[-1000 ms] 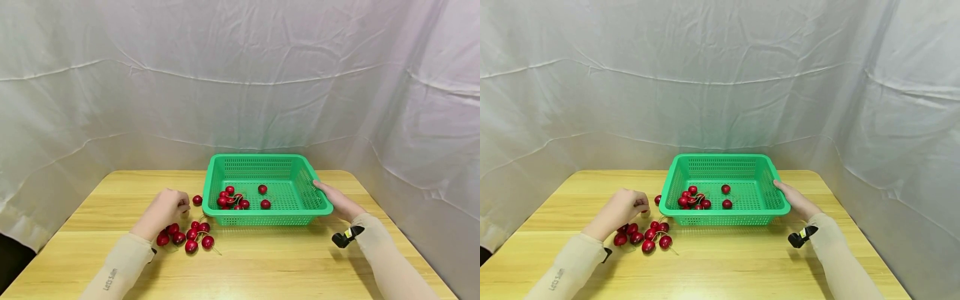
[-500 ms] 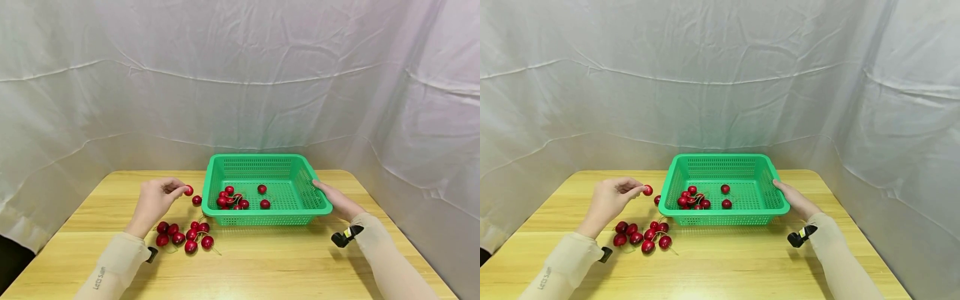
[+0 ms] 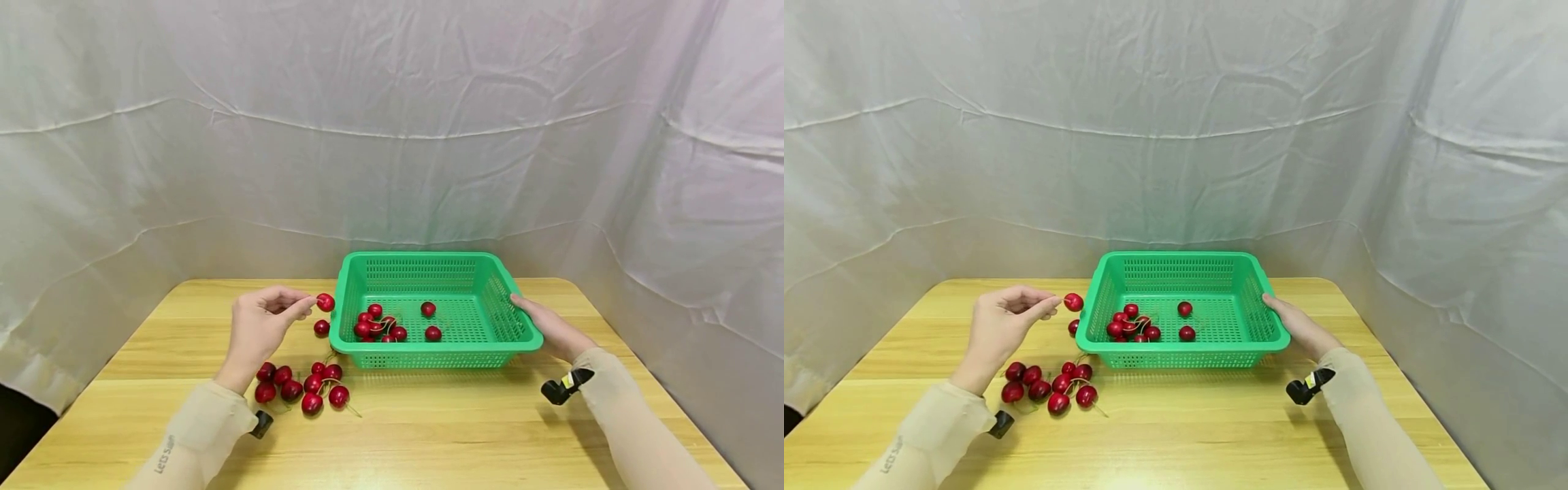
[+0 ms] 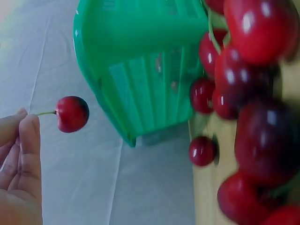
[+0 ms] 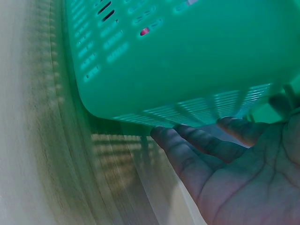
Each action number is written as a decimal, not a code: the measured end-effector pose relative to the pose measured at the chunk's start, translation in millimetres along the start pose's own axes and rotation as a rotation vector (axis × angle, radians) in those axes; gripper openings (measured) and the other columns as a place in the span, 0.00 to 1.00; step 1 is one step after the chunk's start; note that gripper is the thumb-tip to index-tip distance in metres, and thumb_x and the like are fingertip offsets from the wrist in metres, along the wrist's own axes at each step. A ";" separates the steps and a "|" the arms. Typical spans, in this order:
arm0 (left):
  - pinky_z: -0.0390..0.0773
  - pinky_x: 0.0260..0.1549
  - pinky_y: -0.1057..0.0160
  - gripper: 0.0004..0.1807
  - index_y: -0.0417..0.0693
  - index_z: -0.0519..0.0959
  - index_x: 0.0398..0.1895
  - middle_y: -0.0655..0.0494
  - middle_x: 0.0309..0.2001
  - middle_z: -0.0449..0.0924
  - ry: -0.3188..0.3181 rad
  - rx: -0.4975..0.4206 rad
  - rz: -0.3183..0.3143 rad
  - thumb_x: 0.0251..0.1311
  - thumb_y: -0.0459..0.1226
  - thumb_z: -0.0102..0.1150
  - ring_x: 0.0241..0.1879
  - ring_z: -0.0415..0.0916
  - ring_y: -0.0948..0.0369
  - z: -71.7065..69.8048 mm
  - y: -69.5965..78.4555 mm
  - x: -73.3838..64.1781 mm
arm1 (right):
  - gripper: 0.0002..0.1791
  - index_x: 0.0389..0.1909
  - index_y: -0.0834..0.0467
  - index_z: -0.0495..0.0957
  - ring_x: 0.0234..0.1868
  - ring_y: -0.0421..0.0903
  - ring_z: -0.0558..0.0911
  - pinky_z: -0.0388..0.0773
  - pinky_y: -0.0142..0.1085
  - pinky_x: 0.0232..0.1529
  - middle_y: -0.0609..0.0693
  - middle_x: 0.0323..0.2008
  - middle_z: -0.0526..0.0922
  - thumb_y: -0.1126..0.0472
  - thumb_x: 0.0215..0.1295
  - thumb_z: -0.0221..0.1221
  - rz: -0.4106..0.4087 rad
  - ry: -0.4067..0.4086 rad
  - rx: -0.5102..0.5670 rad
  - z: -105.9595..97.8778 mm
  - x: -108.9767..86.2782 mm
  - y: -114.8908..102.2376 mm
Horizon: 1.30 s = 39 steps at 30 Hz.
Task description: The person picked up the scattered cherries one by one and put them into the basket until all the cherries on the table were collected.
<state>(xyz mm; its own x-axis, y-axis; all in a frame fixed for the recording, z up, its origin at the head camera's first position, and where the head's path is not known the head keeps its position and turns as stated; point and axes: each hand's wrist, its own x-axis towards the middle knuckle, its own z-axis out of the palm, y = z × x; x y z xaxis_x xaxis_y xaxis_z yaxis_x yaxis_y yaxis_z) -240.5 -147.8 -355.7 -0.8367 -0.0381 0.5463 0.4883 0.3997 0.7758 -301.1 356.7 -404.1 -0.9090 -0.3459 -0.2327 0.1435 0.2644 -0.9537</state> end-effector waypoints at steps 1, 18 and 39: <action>0.83 0.28 0.71 0.05 0.44 0.92 0.35 0.46 0.33 0.92 -0.007 -0.015 -0.009 0.63 0.36 0.77 0.28 0.88 0.67 1.7 0.8 -0.9 | 0.47 0.84 0.69 0.39 0.47 0.40 0.87 0.87 0.36 0.49 0.50 0.51 0.84 0.35 0.87 0.32 -0.001 0.000 0.001 0.2 0.1 -0.2; 0.88 0.34 0.62 0.02 0.45 0.92 0.34 0.48 0.31 0.92 -0.170 -0.071 -0.076 0.62 0.35 0.77 0.27 0.87 0.63 24.1 0.2 -16.8 | 0.46 0.84 0.70 0.40 0.47 0.39 0.87 0.87 0.35 0.49 0.48 0.49 0.85 0.36 0.87 0.32 -0.012 -0.020 0.013 0.9 1.6 0.0; 0.81 0.32 0.70 0.07 0.46 0.93 0.42 0.49 0.40 0.94 -0.245 0.004 -0.140 0.63 0.37 0.77 0.32 0.88 0.60 26.4 2.4 -19.6 | 0.46 0.84 0.70 0.38 0.46 0.38 0.88 0.87 0.35 0.48 0.47 0.48 0.85 0.36 0.87 0.31 -0.021 -0.021 0.007 -0.2 0.0 0.3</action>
<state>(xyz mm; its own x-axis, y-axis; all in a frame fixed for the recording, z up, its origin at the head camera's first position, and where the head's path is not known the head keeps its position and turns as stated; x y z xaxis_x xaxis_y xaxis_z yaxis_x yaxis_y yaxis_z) -229.5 -121.9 -372.9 -0.9312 0.1292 0.3408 0.3631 0.4095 0.8369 -301.1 357.0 -404.3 -0.9032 -0.3705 -0.2168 0.1275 0.2508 -0.9596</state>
